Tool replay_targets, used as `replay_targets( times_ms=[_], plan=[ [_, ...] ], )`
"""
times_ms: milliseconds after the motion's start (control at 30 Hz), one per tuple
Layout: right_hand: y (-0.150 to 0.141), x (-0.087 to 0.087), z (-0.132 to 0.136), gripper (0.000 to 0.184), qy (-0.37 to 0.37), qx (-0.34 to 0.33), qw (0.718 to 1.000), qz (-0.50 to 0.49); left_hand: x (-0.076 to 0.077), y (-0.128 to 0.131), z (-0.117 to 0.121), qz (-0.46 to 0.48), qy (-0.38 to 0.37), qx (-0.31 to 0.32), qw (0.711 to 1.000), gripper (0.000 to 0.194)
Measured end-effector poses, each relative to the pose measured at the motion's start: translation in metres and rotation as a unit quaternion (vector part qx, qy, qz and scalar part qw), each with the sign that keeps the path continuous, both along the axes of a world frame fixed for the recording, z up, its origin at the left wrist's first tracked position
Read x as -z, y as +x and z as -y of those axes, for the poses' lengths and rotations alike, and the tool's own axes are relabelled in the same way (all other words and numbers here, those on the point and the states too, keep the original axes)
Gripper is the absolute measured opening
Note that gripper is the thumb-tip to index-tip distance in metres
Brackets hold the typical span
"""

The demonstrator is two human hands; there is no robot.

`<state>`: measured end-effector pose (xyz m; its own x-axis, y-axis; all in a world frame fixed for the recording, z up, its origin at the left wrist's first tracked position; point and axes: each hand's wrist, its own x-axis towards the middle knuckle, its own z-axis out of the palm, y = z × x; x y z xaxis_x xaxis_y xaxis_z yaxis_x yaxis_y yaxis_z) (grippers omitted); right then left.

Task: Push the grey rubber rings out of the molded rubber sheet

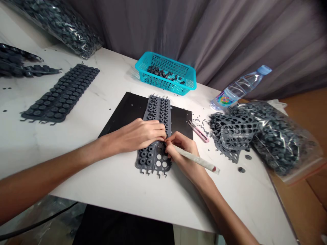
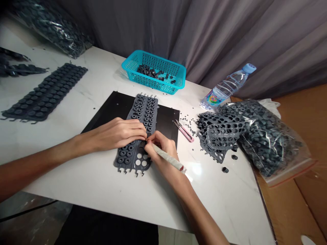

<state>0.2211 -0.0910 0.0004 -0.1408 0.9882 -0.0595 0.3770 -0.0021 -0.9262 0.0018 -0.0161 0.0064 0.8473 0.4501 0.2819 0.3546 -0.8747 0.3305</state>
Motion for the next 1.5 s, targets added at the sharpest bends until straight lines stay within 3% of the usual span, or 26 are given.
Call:
replay_targets(
  times_ms=[100,200,267,400,500,600,867,1300,1500],
  plan=[
    [-0.002,0.0,0.002,0.012,0.045,-0.005,0.998,0.05,-0.015,0.001,0.001,0.129,-0.079,-0.061,0.987,0.021],
    [-0.002,0.0,0.001,0.009,0.028,0.0,0.999,0.034,-0.034,-0.001,-0.004,0.304,-0.202,-0.166,0.916,0.019],
    [-0.002,0.001,0.0,0.006,-0.014,0.004,1.0,-0.013,-0.038,-0.003,-0.01,0.353,-0.305,-0.167,0.869,0.021],
    [0.003,0.0,-0.006,0.009,-0.049,0.033,0.991,-0.118,-0.022,-0.002,-0.016,0.304,-0.455,-0.113,0.829,0.024],
    [0.007,0.0,-0.011,0.013,-0.025,0.078,0.988,-0.132,-0.01,0.001,-0.013,0.274,-0.501,-0.117,0.812,0.023],
    [0.01,0.002,-0.014,0.013,-0.019,0.082,0.989,-0.118,-0.008,0.002,-0.011,0.265,-0.551,-0.114,0.783,0.025],
    [0.011,0.005,-0.012,0.016,-0.027,0.06,0.992,-0.109,-0.011,-0.001,-0.01,0.261,-0.638,-0.075,0.721,0.029],
    [0.014,0.0,-0.008,0.016,-0.034,0.049,0.995,-0.08,-0.014,0.0,-0.008,0.252,-0.656,-0.071,0.708,0.032],
    [0.021,-0.004,-0.008,0.021,-0.012,0.037,0.999,-0.027,-0.006,-0.001,-0.008,0.253,-0.668,-0.082,0.695,0.031]
  ],
)
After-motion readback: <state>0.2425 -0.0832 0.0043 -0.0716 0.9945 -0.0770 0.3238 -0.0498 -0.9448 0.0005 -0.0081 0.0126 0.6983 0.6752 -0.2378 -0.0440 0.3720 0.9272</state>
